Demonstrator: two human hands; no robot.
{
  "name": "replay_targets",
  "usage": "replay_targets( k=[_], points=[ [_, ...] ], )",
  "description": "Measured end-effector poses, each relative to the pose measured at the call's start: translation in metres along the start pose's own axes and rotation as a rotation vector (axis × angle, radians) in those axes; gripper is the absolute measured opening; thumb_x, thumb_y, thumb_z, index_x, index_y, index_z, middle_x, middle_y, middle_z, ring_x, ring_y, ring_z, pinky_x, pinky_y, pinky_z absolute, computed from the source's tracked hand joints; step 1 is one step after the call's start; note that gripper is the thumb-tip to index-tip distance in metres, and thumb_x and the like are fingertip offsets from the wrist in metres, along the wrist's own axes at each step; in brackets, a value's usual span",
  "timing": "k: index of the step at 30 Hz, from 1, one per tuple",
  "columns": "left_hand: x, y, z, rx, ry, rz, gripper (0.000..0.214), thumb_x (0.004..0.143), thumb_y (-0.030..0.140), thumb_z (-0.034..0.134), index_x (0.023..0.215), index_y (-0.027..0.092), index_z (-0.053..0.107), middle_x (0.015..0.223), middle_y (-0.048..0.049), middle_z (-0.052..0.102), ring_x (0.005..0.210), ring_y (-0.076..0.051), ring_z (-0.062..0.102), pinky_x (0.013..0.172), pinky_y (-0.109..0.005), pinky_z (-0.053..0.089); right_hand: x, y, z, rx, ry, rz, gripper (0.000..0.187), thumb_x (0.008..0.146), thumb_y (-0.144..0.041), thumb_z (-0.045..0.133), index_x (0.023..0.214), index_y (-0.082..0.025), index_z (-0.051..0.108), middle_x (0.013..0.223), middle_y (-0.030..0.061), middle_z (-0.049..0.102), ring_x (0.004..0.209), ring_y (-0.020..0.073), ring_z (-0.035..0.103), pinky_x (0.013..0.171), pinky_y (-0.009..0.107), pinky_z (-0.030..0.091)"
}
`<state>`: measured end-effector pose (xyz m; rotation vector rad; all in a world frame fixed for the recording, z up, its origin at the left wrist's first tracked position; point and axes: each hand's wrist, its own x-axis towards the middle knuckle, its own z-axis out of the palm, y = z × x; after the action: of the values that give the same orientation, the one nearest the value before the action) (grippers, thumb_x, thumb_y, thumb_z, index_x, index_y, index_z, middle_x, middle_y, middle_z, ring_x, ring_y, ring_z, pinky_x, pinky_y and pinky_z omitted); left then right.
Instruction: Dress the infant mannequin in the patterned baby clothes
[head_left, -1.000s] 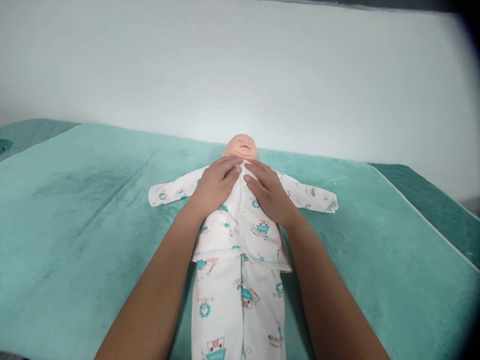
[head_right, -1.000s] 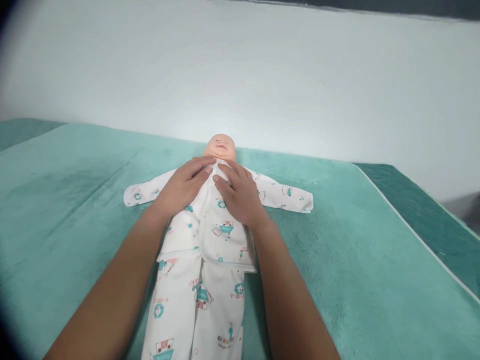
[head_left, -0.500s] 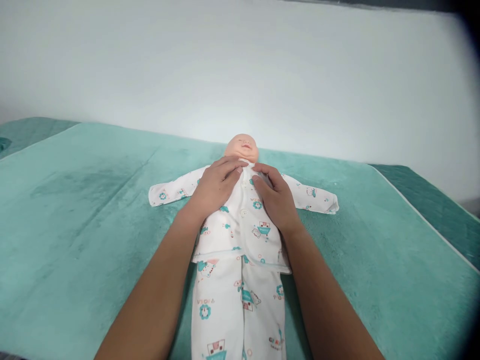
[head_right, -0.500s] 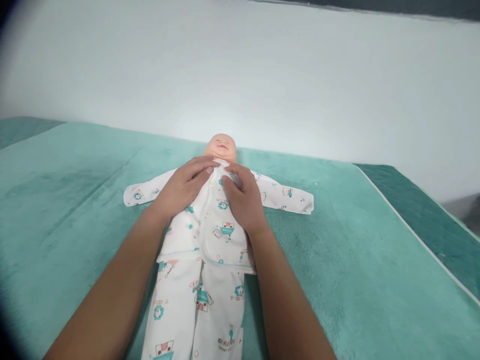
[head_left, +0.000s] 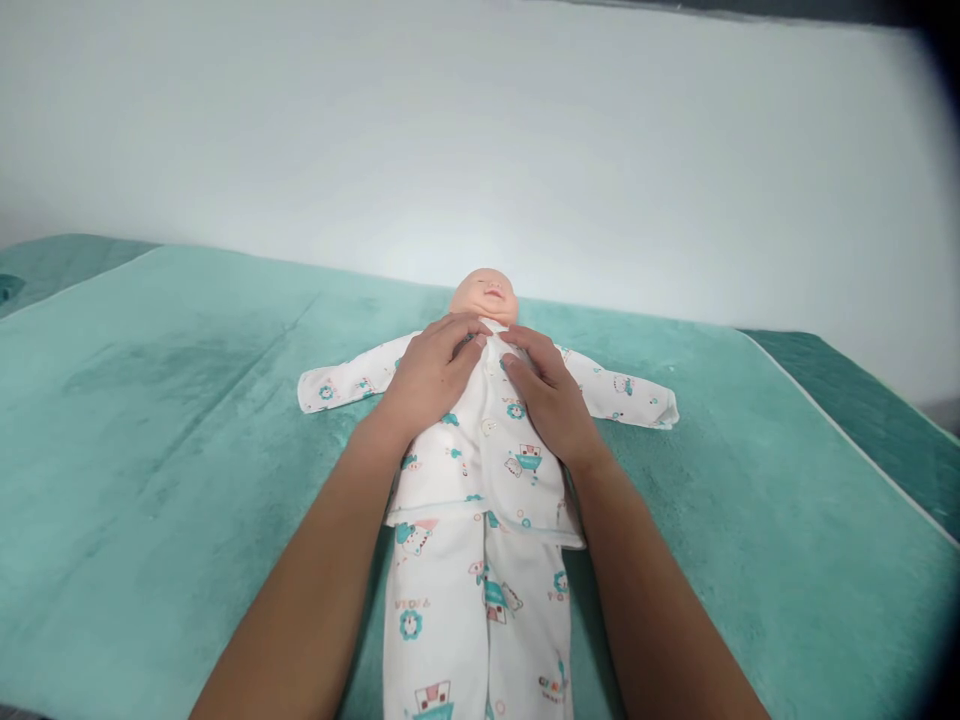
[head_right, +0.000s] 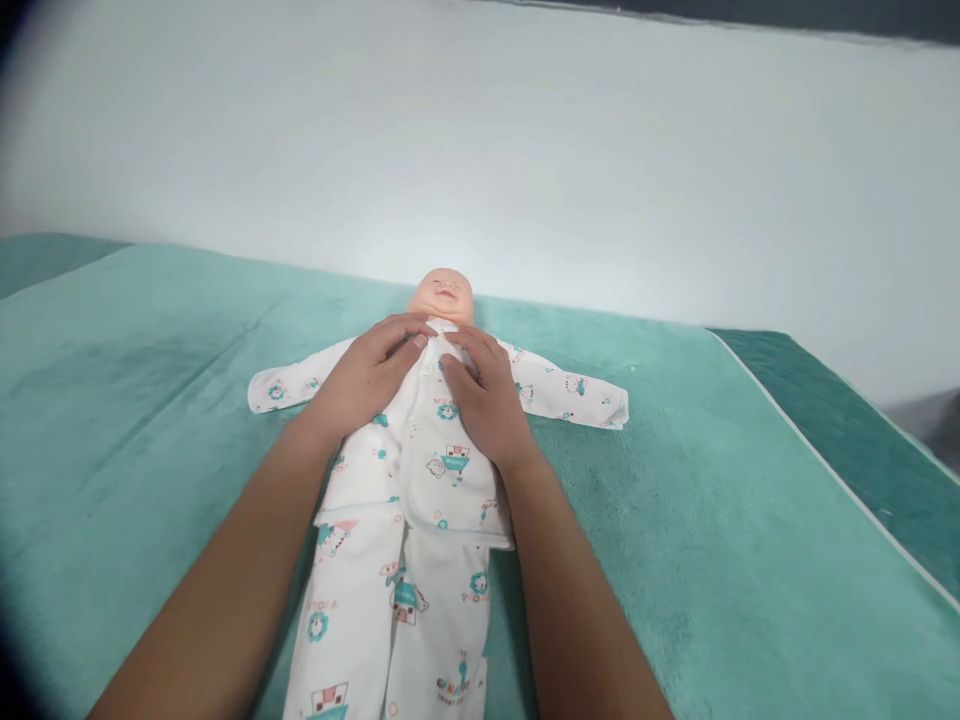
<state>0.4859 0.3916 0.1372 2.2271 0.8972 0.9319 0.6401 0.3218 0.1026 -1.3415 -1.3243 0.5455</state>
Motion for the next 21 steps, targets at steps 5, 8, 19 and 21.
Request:
replay_targets(
  k=[5, 8, 19, 21],
  points=[
    [-0.0002, 0.0018, -0.0003, -0.016, -0.003, -0.006, 0.026, 0.097, 0.027, 0.041, 0.106, 0.026, 0.066, 0.126, 0.0002, 0.065, 0.121, -0.019, 0.058, 0.108, -0.035, 0.042, 0.0012, 0.0013, -0.0007, -0.068, -0.031, -0.012, 0.032, 0.094, -0.039, 0.051, 0.123, -0.032, 0.063, 0.144, 0.0016, 0.049, 0.14, 0.0199, 0.038, 0.12, 0.044, 0.029],
    [-0.001, 0.001, -0.0001, -0.018, 0.005, -0.036, 0.025, 0.097, 0.028, 0.042, 0.109, 0.026, 0.064, 0.125, -0.0001, 0.066, 0.118, -0.02, 0.059, 0.107, -0.036, 0.043, 0.0019, 0.0016, -0.0012, -0.118, -0.037, -0.017, 0.034, 0.095, -0.04, 0.05, 0.125, -0.032, 0.062, 0.145, 0.0022, 0.049, 0.14, 0.02, 0.038, 0.121, 0.045, 0.027],
    [-0.0009, -0.0048, 0.0021, -0.013, 0.003, -0.049, 0.035, 0.098, 0.035, 0.042, 0.125, 0.026, 0.062, 0.14, -0.0005, 0.058, 0.132, -0.019, 0.051, 0.115, -0.034, 0.037, 0.0019, 0.0009, -0.0035, -0.195, -0.073, -0.034, 0.037, 0.098, -0.043, 0.046, 0.13, -0.034, 0.06, 0.148, 0.0017, 0.046, 0.142, 0.0205, 0.036, 0.121, 0.045, 0.026],
    [-0.001, -0.0049, 0.0016, -0.018, -0.011, -0.056, 0.036, 0.098, 0.035, 0.041, 0.126, 0.027, 0.062, 0.142, 0.0006, 0.056, 0.134, -0.018, 0.049, 0.116, -0.033, 0.035, 0.0019, 0.0003, -0.0035, -0.196, -0.075, -0.03, 0.037, 0.097, -0.042, 0.046, 0.13, -0.033, 0.06, 0.148, 0.0022, 0.046, 0.142, 0.0206, 0.036, 0.122, 0.045, 0.026]
  ],
)
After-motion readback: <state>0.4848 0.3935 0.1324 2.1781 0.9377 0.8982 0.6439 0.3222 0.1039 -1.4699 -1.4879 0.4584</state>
